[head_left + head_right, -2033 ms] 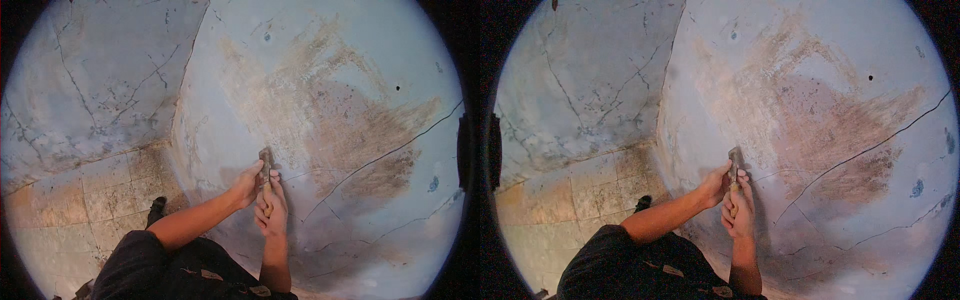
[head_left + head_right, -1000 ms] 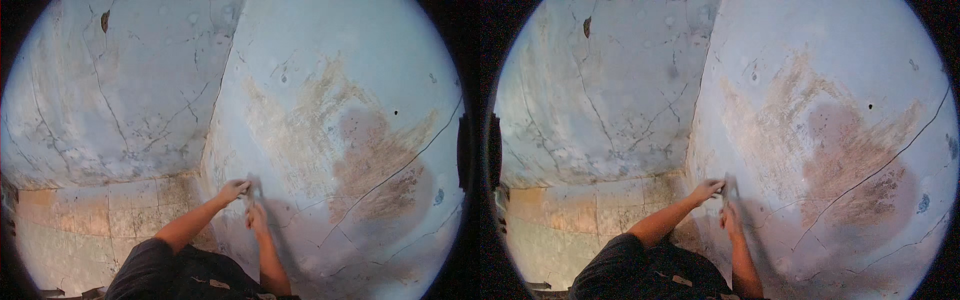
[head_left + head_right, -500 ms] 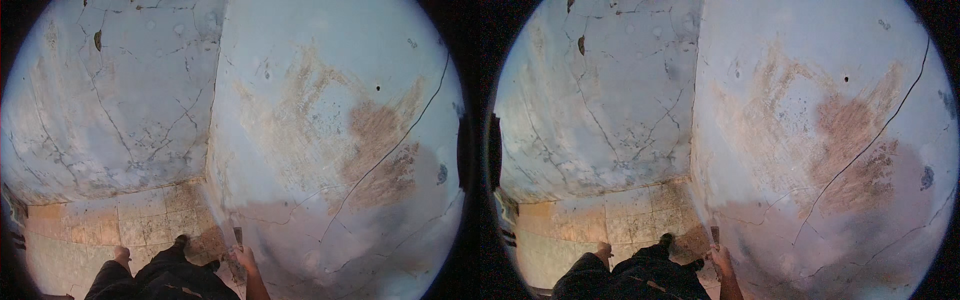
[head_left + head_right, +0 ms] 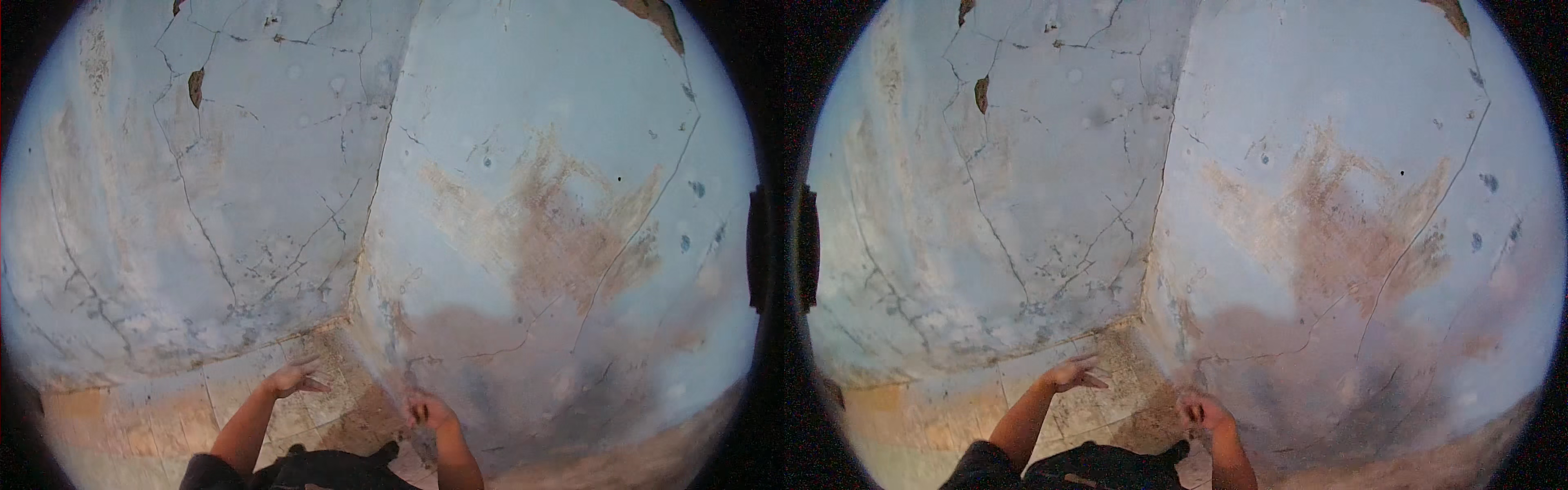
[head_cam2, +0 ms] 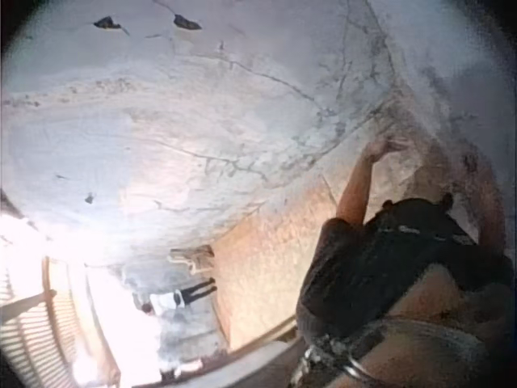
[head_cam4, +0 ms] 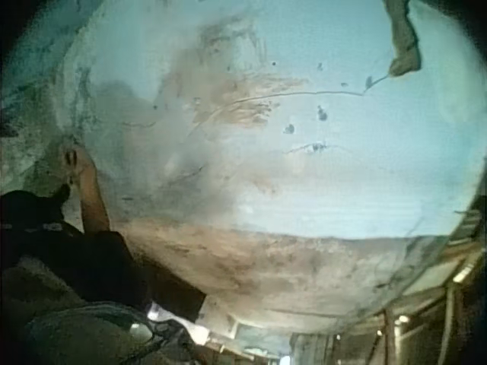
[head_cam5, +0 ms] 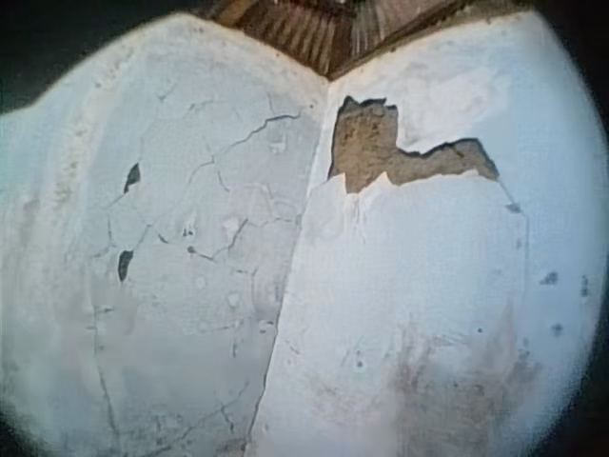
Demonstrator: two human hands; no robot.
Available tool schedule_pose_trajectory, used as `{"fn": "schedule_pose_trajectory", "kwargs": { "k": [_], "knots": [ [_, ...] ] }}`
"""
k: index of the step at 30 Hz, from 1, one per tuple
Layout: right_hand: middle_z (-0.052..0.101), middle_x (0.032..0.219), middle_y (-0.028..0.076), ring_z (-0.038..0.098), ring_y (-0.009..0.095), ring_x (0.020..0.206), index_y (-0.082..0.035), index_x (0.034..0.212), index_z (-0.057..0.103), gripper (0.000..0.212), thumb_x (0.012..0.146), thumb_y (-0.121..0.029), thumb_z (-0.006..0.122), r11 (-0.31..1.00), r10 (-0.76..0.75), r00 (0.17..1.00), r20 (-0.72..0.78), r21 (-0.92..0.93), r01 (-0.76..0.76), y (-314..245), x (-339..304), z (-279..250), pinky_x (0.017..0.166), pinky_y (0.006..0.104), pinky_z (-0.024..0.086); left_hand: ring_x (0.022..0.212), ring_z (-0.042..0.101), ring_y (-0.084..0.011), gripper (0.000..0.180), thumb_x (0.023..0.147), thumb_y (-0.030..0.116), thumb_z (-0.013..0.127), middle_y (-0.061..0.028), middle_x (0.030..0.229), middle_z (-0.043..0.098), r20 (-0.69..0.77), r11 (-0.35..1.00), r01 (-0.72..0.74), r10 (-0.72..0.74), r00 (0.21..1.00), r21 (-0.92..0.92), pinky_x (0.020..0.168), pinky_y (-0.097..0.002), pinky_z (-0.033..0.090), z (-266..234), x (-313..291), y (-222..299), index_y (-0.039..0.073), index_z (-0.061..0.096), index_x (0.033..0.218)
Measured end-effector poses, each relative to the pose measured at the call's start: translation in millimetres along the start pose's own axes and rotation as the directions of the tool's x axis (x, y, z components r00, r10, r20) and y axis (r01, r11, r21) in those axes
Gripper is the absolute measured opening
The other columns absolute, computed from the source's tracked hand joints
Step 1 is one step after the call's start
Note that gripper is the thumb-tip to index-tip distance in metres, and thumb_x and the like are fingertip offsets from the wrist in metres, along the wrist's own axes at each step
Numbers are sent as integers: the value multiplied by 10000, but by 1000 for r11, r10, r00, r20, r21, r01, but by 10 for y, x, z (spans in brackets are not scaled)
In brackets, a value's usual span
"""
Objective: The person scrapes old paint and plaster from a wall using a metal scraper.
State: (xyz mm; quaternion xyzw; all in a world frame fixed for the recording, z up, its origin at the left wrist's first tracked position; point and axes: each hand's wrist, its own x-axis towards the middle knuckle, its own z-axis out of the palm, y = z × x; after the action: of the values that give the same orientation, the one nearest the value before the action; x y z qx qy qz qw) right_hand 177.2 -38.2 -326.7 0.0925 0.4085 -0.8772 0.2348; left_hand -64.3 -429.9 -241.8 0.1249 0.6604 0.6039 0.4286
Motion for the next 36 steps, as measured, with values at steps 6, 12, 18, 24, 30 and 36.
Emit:
{"fn": "schedule_pose_trajectory", "kwargs": {
  "k": [6,12,18,24,30,36],
  "knots": [
    [704,897,137,692,312,795,-33,1220,651,344,1007,-301,623,497,-469,482,-740,-672,-549,1216,792,542,692,481,556,1494,339,-453,283,969,358,645,-176,1636,386,-83,415,-50,296,952,908,1198,-552,339,-2030,-1131,-1959,286,781,1206],
    [587,832,105,568,281,654,-55,1085,580,395,1020,-444,600,764,322,312,-894,51,-643,3046,-271,269,619,488,527,680,669,-332,710,915,364,742,-190,847,735,-285,340,291,-69,956,894,612,-474,538,-3627,-3409,-3641,98,506,1529],
    [548,752,137,545,325,625,-60,1147,596,392,1032,-432,546,681,379,97,-920,206,-702,2797,-274,920,622,508,507,1018,577,-363,732,931,432,708,-252,1126,641,-344,524,306,-25,938,795,856,-484,483,-3426,-3040,-3680,60,490,1522],
    [562,728,187,598,342,663,-53,1266,614,388,1022,-350,556,652,76,114,-991,-37,-757,2096,256,1488,647,518,505,1424,466,-400,778,951,514,667,-327,1461,528,-411,693,284,19,911,662,1150,-496,417,-3447,-2131,-3850,15,472,1514],
    [619,788,222,633,357,697,-92,1401,562,440,1019,-310,565,648,-395,107,-912,-359,-672,959,1570,1379,645,520,505,1325,574,-391,740,947,536,678,-264,1369,636,-1,721,39,-53,999,692,1122,-482,446,-3157,-144,-2569,26,541,1466],
    [683,822,262,668,402,734,-163,1589,417,614,1006,-236,595,383,-883,4,-470,-725,-573,-587,2461,1207,647,543,507,949,699,-371,424,970,332,695,-200,1021,754,42,606,-343,455,890,717,863,-465,561,-4221,313,-1735,41,679,1278]
  ]
}}
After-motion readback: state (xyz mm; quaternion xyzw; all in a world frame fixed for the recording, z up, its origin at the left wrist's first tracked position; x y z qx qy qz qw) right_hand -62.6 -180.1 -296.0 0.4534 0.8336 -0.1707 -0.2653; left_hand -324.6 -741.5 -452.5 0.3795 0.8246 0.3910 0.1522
